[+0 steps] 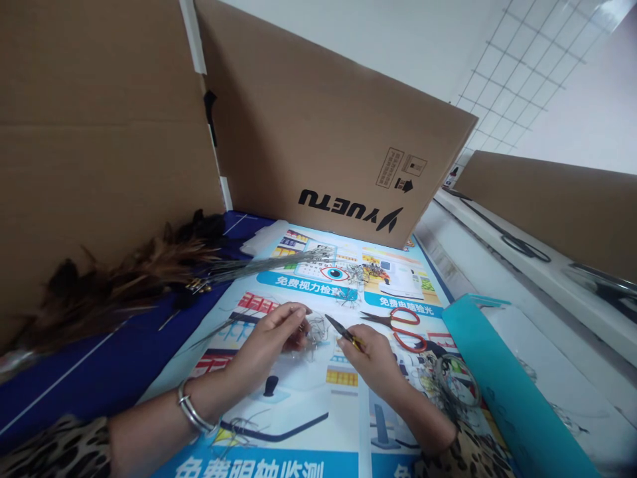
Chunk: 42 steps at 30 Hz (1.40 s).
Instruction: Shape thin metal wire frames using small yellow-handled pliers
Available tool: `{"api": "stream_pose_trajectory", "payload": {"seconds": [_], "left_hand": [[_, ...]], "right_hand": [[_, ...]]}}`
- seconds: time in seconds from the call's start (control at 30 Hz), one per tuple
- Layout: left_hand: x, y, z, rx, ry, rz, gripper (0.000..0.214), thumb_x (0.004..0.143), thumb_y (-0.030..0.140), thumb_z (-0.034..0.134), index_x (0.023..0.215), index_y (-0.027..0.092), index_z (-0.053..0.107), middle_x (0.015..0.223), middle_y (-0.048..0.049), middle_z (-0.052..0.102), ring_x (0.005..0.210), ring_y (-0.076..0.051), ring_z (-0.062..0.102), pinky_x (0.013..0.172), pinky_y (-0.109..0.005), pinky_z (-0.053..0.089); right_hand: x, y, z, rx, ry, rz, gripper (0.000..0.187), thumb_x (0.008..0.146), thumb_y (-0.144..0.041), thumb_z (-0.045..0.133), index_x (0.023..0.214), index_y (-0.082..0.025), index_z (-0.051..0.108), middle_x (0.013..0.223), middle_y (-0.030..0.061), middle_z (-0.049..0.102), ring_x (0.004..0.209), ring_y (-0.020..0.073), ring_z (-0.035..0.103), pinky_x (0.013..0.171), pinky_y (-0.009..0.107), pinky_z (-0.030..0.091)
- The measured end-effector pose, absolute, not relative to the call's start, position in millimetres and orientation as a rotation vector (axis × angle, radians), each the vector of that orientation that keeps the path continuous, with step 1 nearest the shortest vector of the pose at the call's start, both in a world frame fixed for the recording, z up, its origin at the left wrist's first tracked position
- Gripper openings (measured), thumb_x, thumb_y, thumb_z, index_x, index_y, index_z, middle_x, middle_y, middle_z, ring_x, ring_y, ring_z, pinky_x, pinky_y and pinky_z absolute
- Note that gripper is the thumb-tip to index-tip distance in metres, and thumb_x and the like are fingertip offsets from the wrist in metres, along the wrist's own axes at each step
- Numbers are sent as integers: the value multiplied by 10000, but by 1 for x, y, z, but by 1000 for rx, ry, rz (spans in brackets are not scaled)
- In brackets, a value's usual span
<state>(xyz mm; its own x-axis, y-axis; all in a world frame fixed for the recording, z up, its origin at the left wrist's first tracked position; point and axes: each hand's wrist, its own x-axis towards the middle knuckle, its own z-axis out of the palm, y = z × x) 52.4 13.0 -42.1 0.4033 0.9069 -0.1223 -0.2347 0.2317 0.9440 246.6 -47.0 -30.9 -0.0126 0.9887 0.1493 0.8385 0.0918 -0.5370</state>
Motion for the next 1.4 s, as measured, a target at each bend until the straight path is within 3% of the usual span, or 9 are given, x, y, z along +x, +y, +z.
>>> {"api": "stream_pose_trajectory", "payload": {"seconds": [0.2, 0.67, 0.8, 0.93, 1.4], "left_hand": [[51, 19, -38, 1287, 845, 966, 164, 753, 314, 583, 708, 166, 639, 705, -27, 598, 704, -163, 529, 645, -238, 394], [51, 24, -49, 1354, 773, 835, 187, 758, 309, 578, 858, 172, 657, 740, -23, 630, 641, -142, 541, 599, -228, 401], [50, 25, -51, 1376, 792, 784, 257, 762, 306, 573, 974, 188, 657, 782, -36, 654, 687, -163, 563, 636, -246, 420], [50, 25, -51, 1385, 759, 797, 229, 717, 276, 617, 920, 199, 690, 892, -48, 675, 774, -188, 575, 681, -247, 424], [52, 25, -50, 1622, 810, 809, 88, 739, 231, 546, 695, 178, 601, 642, 13, 550, 629, -137, 483, 587, -212, 365]], "right_hand": [[246, -48, -30, -1809, -1880, 404, 199, 809, -331, 501, 667, -191, 497, 643, -25, 486, 621, 108, 445, 564, 206, 282], [244, -48, -29, -1792, -1913, 382, 206, 814, -319, 500, 652, -193, 472, 642, -27, 476, 627, 109, 443, 565, 210, 281], [244, -49, -31, -1791, -1923, 367, 198, 812, -322, 501, 664, -194, 480, 653, -23, 486, 630, 111, 449, 565, 210, 286], [244, -50, -32, -1795, -1939, 352, 174, 805, -320, 510, 685, -194, 509, 674, -14, 510, 652, 119, 466, 578, 213, 299], [241, -51, -31, -1802, -1990, 335, 164, 811, -317, 513, 701, -199, 486, 696, -11, 506, 672, 121, 473, 595, 211, 308]]}}
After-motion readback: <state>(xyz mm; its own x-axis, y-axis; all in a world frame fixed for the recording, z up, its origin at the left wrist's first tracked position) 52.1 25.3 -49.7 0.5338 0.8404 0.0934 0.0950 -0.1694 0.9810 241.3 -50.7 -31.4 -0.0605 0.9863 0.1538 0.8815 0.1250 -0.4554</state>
